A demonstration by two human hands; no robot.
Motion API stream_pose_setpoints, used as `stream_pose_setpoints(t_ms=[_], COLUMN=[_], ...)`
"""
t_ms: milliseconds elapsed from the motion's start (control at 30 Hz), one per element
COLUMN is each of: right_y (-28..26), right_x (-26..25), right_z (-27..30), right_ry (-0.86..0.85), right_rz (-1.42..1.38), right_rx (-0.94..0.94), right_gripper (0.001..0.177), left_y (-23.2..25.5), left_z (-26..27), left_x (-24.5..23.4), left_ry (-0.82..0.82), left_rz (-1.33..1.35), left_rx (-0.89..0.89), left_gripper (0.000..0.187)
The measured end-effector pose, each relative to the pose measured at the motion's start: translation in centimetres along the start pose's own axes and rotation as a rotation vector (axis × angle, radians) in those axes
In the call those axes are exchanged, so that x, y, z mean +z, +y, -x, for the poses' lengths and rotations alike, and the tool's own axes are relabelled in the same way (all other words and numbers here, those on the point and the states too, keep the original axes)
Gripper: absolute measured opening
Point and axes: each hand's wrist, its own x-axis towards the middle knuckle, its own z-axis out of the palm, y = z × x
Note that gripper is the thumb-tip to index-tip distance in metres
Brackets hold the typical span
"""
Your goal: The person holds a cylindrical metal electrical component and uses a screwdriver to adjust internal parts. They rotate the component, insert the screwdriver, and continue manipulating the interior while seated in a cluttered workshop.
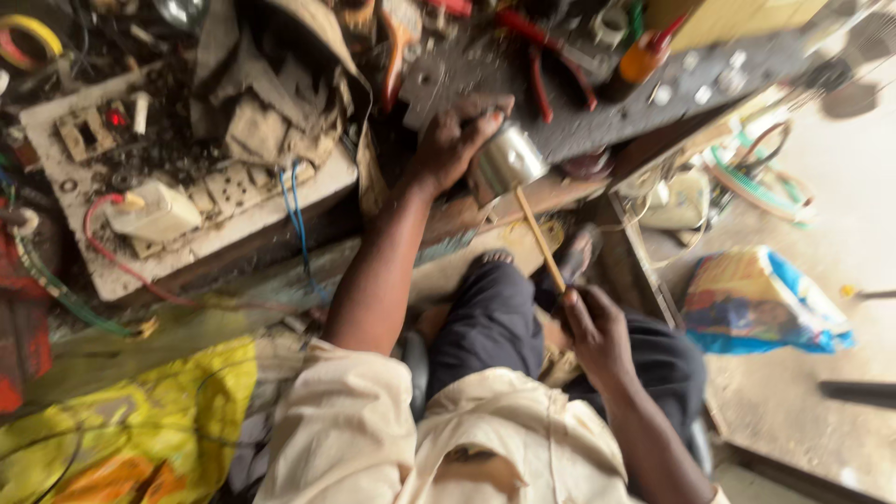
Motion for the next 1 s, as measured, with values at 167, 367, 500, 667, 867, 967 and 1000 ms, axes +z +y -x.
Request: stream_pose_setpoints(t_ms=[167,367,500,667,867,967,1000], right_y=[1.8,2.7,1.7,0.9,0.4,-0.1,-0.3], right_x=[-1.3,-1.2,-1.9,-1.6,-1.4,-2.3,-2.5], right_z=[-0.7,0.5,0.6,1.1,0.8,0.3,0.3], right_ry=[-0.019,0.046,-0.042,-0.13,-0.247,-0.316,-0.3], right_rz=[0.114,-0.083,-0.248,-0.411,-0.522,-0.531,-0.539], right_rx=[-0.265,-0.032,0.183,0.276,0.348,0.501,0.534], right_gripper=[0.037,0.025,0.024,0.02,0.022,0.03,0.029], left_y=[0.9,0.6,0.3,0.5,0.7,0.8,1.0], left_z=[0.2,0.3,0.3,1.0,0.3,0.9,0.9], left_x=[0.6,0.6,0.5,0.9,0.8,1.0,1.0], left_ry=[0.009,-0.036,-0.058,-0.051,-0.062,-0.049,-0.054], left_rz=[-0.083,-0.067,-0.044,-0.017,-0.007,-0.009,0.0], left_rx=[-0.087,-0.097,-0.089,-0.12,-0.11,-0.149,-0.163], left_gripper=[0.044,0.041,0.039,0.038,0.035,0.034,0.035])
